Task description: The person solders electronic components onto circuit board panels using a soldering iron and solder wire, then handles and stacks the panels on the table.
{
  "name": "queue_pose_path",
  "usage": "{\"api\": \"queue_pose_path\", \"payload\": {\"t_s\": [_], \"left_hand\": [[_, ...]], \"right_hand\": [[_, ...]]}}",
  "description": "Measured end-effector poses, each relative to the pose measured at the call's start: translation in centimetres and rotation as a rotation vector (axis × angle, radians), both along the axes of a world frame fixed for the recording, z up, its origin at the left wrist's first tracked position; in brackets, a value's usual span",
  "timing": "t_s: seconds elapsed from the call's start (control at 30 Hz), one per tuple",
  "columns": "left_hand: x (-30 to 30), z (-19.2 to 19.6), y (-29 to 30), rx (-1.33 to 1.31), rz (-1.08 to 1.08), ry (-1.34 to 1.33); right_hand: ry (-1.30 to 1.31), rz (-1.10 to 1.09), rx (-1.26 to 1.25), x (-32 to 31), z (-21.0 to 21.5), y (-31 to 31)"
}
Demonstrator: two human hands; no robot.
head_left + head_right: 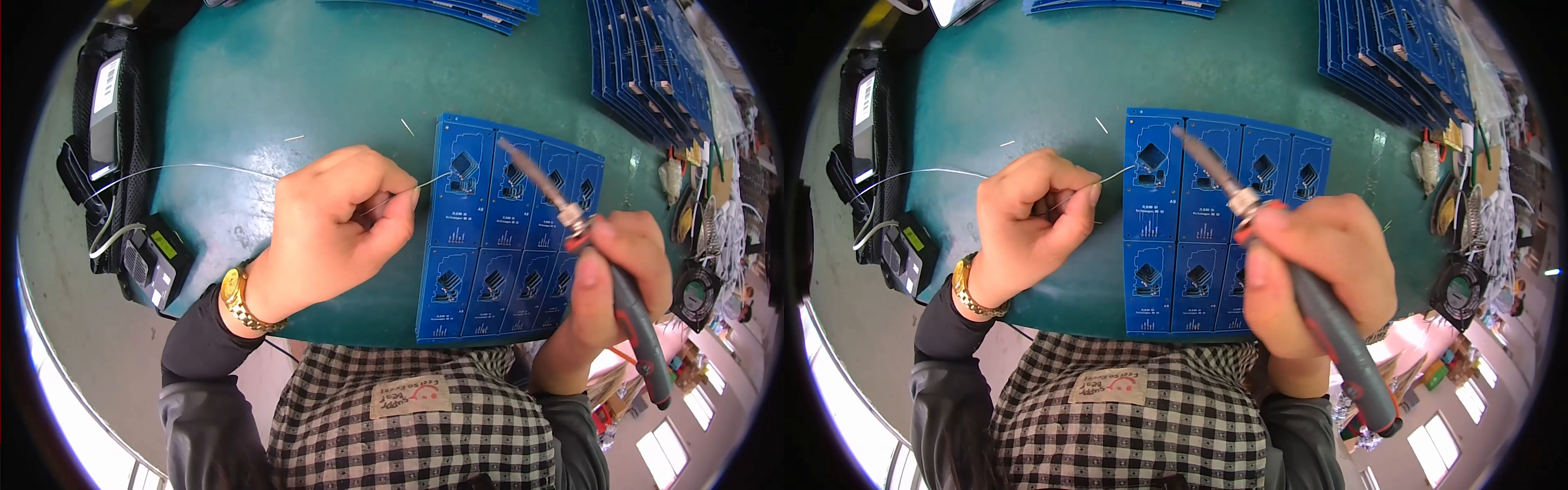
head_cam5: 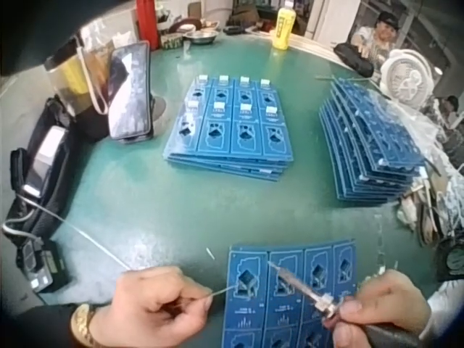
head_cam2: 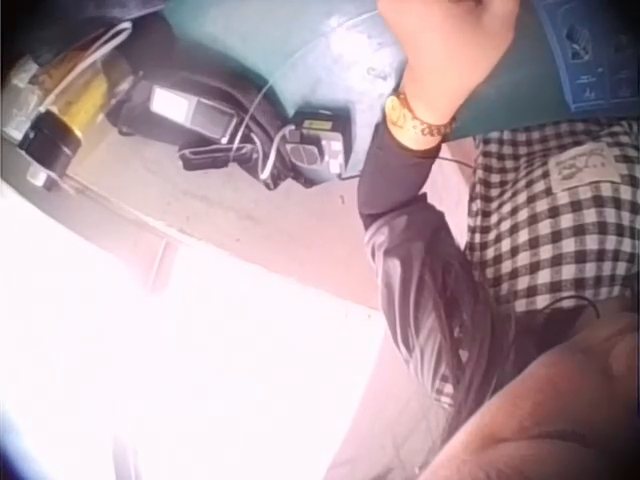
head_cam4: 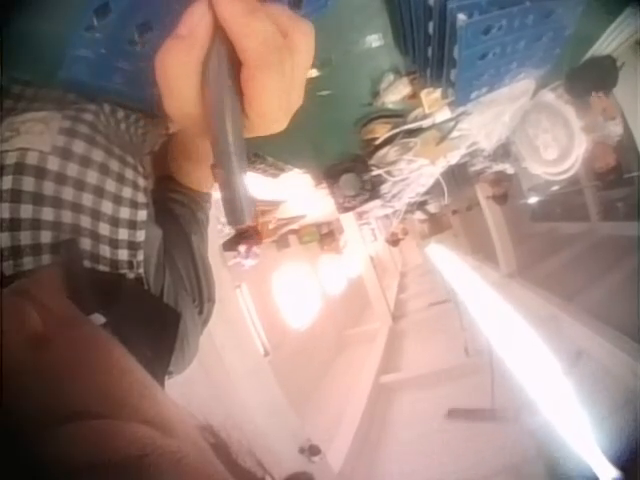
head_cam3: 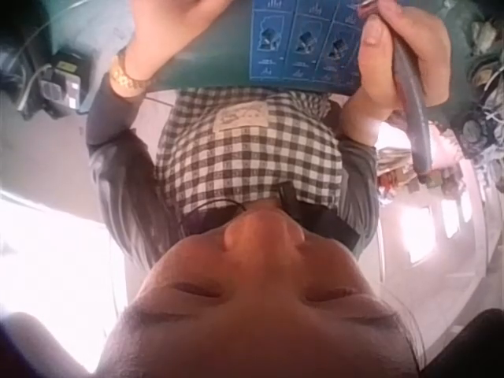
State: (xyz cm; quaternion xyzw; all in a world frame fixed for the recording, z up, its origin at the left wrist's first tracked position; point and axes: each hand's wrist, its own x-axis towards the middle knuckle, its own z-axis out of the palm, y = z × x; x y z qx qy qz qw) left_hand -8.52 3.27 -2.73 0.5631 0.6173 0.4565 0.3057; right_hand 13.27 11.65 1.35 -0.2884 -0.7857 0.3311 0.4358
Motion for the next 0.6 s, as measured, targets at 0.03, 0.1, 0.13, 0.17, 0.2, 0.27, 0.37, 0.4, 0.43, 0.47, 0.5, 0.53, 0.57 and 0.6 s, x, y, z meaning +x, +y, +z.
{"api": "queue_pose_path", "payload": {"t_s": [0.03, 0.1, 0.13, 0.17, 0.2, 0.27, 0.37, 0.4, 0.43, 0.47, 0.5, 0.53, 0.57, 0.6], "left_hand": [[-0.2, 0.2, 0.0, 0.002, -0.002, 0.004], [-0.6, 0.5, 0.1, 0.073, -0.050, 0.051], [-0.7, 0.6, 0.1, 0.078, -0.054, 0.051], [-0.6, 0.9, -0.1, 0.104, -0.077, 0.122], [-0.6, 1.2, -0.2, 0.132, -0.100, 0.194], [0.0, 1.9, 0.4, 0.223, -0.121, 0.274], [1.5, 2.5, 1.7, 0.306, -0.154, 0.384], [1.9, 2.2, 2.2, 0.269, -0.152, 0.370], [2.3, 2.0, 2.7, 0.231, -0.153, 0.355], [2.6, 1.7, 3.0, 0.215, -0.155, 0.351], [2.7, 1.4, 3.1, 0.214, -0.160, 0.355], [2.8, 1.1, 3.2, 0.220, -0.162, 0.376], [2.9, 0.9, 3.4, 0.226, -0.164, 0.397], [3.0, 0.8, 3.4, 0.225, -0.170, 0.398]], "right_hand": [[0.075, -0.078, 0.032, 0.3, -0.2, 0.1], [0.029, -0.106, 0.055, 1.6, 0.0, 0.1], [-0.002, -0.126, 0.068, 2.1, 0.0, -0.1], [-0.033, -0.147, 0.081, 2.5, 0.0, -0.3], [0.013, -0.164, 0.072, 2.4, -0.2, -0.6], [0.007, -0.120, 0.080, 2.7, -0.3, -0.9], [0.010, -0.078, 0.080, 2.6, -0.3, -0.8], [-0.029, -0.066, 0.087, 2.7, -0.2, -0.6], [-0.066, -0.056, 0.093, 2.8, -0.2, -0.6], [-0.034, -0.055, 0.076, 2.5, -0.5, -0.6], [-0.031, -0.059, 0.075, 2.3, -0.6, -0.8], [-0.019, -0.059, 0.061, 2.2, -0.8, -0.9], [-0.008, -0.059, 0.046, 2.1, -0.9, -0.9], [0.000, -0.043, 0.027, 2.2, -0.8, -0.8]]}}
